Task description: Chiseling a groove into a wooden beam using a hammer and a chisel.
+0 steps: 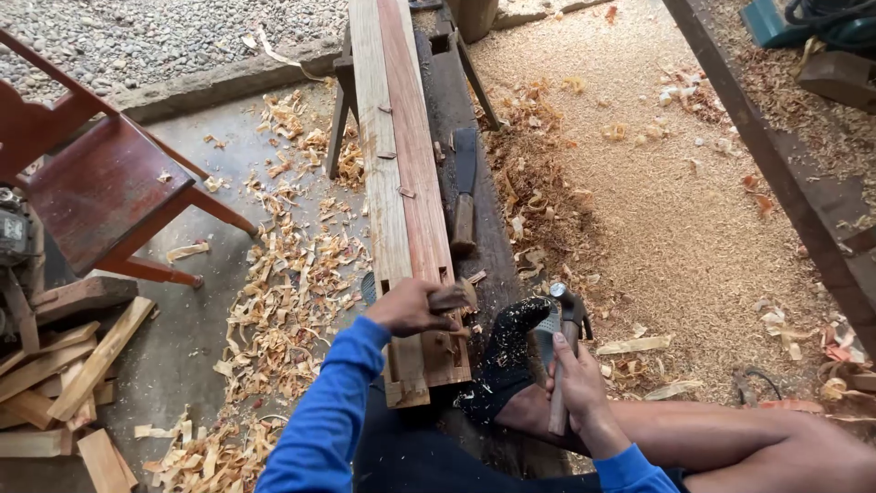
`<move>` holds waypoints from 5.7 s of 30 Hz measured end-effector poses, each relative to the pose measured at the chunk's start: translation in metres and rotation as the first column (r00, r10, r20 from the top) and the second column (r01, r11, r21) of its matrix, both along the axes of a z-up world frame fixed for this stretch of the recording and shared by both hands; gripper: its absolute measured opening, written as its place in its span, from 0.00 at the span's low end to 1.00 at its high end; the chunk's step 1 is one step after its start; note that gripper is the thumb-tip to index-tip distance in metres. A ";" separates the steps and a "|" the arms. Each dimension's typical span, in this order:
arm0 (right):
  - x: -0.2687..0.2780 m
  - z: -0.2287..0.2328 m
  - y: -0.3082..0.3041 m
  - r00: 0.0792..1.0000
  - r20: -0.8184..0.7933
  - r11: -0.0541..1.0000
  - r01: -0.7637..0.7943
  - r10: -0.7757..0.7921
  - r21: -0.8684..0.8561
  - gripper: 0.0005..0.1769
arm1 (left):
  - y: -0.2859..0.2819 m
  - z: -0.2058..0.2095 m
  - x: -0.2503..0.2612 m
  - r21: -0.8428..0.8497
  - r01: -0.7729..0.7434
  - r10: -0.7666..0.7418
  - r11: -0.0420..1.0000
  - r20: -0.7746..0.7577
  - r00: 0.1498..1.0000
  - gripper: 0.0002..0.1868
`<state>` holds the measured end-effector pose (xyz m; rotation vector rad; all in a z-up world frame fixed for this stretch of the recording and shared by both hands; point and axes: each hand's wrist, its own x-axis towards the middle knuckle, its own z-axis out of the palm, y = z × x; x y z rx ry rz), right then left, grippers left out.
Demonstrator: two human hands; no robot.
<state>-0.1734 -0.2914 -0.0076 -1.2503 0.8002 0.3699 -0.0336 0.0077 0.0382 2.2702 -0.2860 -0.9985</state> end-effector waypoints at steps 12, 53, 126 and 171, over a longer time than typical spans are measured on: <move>-0.001 0.005 0.004 1.000 0.015 1.000 -0.019 0.020 -0.017 0.18 | -0.026 -0.006 -0.045 0.157 0.201 -0.240 0.967 0.294 0.925 0.14; 0.001 -0.018 -0.006 1.000 -0.027 1.000 0.002 -0.001 0.017 0.21 | -0.050 0.088 -0.036 -0.063 0.089 -0.087 0.994 0.035 0.996 0.18; 0.003 -0.011 -0.008 0.996 -0.092 1.000 0.004 -0.002 0.025 0.16 | -0.039 0.026 -0.093 -0.898 -0.321 0.585 0.299 -0.093 0.806 0.17; 0.005 -0.011 -0.010 0.997 -0.073 0.997 0.034 -0.029 0.064 0.18 | -0.060 0.048 -0.140 -0.879 -0.274 0.791 0.390 0.168 0.588 0.16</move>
